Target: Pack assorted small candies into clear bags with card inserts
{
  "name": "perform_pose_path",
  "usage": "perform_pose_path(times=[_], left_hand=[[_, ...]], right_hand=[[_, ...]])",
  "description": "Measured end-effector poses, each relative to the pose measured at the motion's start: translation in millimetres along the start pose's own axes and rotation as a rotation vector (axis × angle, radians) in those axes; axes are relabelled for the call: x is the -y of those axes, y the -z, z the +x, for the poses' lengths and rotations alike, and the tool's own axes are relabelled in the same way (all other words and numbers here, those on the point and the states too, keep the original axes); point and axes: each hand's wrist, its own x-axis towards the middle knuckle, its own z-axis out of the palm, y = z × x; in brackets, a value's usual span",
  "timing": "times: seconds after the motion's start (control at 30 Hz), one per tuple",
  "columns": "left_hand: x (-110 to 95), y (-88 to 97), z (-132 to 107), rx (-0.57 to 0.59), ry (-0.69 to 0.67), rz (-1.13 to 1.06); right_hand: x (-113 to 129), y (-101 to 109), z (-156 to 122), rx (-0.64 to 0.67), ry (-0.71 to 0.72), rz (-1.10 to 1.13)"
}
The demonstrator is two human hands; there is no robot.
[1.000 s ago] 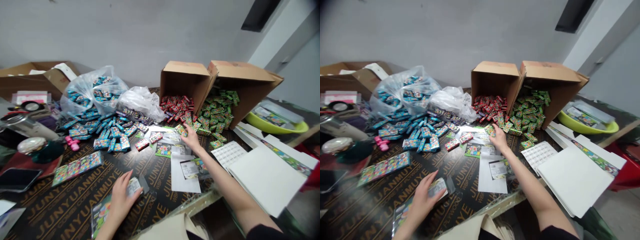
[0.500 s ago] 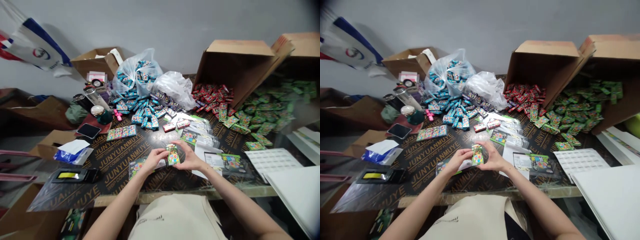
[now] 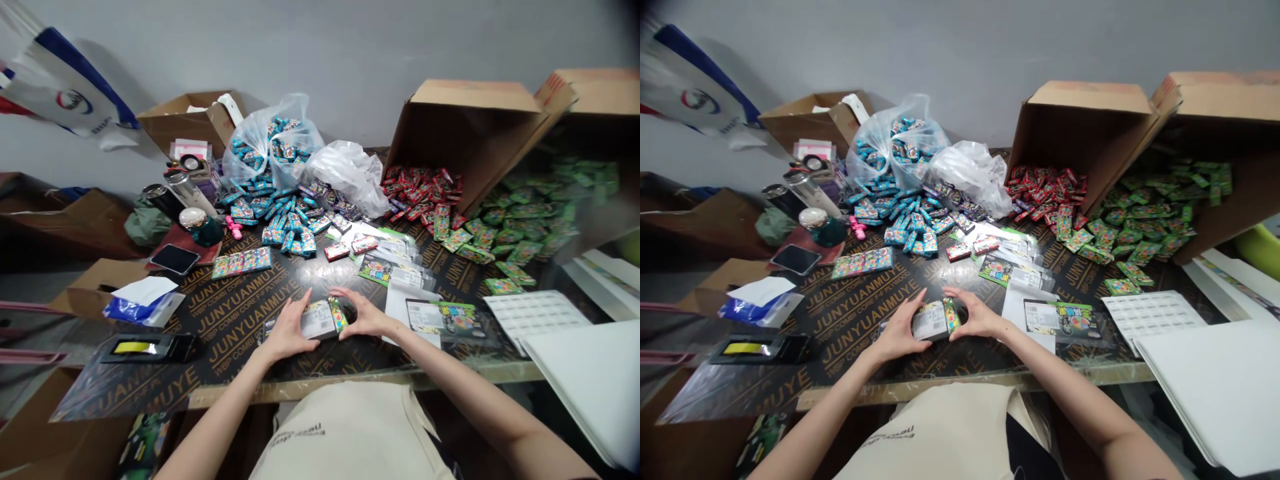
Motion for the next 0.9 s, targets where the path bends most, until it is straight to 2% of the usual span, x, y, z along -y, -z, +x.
perform_pose_path(times=[0.07,0.17,0.27,0.33,0.4,0.47,0.6,0.67,0.73,0.83,0.9], left_hand=[[-6,-3.5,7,-0.176,0.082,-0.088],[-19,-19.8,22,-0.457,0.245,-0.282],[-38,-45.4,33,-0.564,0.297,-0.656],[-51,-60.1,36,-0.631,0.356,-0.968],[-60,-67.0,37,-0.662,0.466,-1.238],[-64,-65.0,39,-0.636,0.566,-1.410],[-59,-44.2,49,-0.492,0.677,-1.538],[-54,-32.3,53,-0.387,0.679,-1.525],[-51,-22.4,55,-0.313,0.638,-1.455],[-50,-12.5,53,-0.284,0.552,-1.260],[-51,-8.2,51,-0.279,0.405,-1.074]], right_hand=[[9,-5,7,-0.199,-0.110,0.136],[21,-18,23,-0.533,-0.325,0.481],[30,-24,38,-0.773,-0.447,0.724],[35,-23,43,-0.866,-0.501,0.786],[38,-19,43,-0.861,-0.564,0.853],[41,-15,40,-0.830,-0.613,0.929],[47,-10,31,-0.815,-0.581,1.059],[48,-4,29,-0.765,-0.577,1.137],[48,3,28,-0.655,-0.628,1.212],[43,11,29,-0.530,-0.735,1.240],[40,13,27,-0.535,-0.736,1.157]])
